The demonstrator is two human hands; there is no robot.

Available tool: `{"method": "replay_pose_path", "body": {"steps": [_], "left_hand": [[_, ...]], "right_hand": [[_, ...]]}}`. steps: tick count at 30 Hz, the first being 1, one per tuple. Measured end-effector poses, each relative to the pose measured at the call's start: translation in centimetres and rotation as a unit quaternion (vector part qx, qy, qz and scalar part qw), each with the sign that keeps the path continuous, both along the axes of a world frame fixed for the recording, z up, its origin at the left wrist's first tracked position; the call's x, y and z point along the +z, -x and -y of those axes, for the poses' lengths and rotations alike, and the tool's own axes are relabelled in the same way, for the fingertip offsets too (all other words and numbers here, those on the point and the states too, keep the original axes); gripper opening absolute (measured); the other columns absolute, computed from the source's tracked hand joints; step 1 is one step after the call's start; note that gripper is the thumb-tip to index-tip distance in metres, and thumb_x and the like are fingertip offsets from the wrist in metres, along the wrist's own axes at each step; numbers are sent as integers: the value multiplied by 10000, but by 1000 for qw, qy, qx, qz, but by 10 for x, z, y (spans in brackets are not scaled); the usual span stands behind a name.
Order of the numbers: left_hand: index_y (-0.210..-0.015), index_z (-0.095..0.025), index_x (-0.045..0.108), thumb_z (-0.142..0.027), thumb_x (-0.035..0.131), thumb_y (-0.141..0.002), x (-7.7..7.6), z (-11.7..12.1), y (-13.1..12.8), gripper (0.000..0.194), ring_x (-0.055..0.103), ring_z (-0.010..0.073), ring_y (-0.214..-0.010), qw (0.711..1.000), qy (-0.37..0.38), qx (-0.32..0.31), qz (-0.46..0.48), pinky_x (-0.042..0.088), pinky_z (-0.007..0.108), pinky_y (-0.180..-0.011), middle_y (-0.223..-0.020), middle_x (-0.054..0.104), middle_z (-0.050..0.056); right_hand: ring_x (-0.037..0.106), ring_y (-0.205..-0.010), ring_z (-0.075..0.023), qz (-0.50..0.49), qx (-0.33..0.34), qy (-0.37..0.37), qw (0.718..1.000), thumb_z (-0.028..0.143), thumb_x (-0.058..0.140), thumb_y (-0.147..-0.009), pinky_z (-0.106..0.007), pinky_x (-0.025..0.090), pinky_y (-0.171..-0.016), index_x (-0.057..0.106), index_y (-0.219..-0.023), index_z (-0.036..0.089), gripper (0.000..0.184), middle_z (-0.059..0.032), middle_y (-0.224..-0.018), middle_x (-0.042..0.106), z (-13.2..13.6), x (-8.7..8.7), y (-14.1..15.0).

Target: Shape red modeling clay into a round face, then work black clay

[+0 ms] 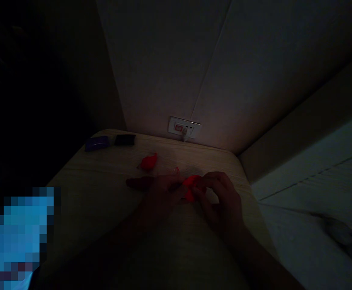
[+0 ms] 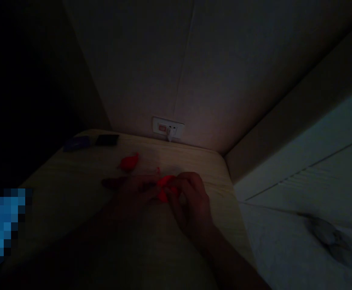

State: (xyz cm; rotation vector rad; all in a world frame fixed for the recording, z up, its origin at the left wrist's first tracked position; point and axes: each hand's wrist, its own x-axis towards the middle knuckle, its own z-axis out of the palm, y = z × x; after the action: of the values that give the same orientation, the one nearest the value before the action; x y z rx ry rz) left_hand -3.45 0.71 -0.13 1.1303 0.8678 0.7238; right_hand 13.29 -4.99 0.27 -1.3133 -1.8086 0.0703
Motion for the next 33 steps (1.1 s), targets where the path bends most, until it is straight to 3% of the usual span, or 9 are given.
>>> {"method": "replay_pose_path", "body": {"steps": [8,14,21,33], "left_hand": [[-912,-141,779,-272,686,-832,0,2,0,179,726,233,-861,1000,9,-19,-4,570,326,-779,-901,777,75],[-840,-168,766,-258,689,-804,1,3,-1,123,712,217,-841,997,72,3,25,598,343,-773,-851,741,39],[-803,-173,759,-284,706,-794,-1,3,-1,123,700,196,-808,996,78,-13,45,604,336,-781,-827,730,31],[-912,-177,793,-285,693,-820,-1,4,0,173,723,220,-885,997,61,-12,36,592,336,-808,-934,779,55]], "right_hand": [[589,-1049,-269,46,-4,-30,998,138,704,-907,-436,528,-851,752,-1075,223,194,-116,-1150,623,1,-3,-4],[601,-1035,-266,28,2,-15,1000,140,691,-910,-430,550,-817,769,-1096,241,226,-115,-1157,633,-1,-4,-6],[606,-1022,-247,-18,12,6,1000,140,722,-883,-414,557,-810,783,-1107,301,282,-86,-1220,650,0,-5,-7],[647,-1005,-237,-58,15,19,998,151,732,-859,-396,565,-828,767,-955,239,135,-92,-1141,644,-2,-4,-7]]}}
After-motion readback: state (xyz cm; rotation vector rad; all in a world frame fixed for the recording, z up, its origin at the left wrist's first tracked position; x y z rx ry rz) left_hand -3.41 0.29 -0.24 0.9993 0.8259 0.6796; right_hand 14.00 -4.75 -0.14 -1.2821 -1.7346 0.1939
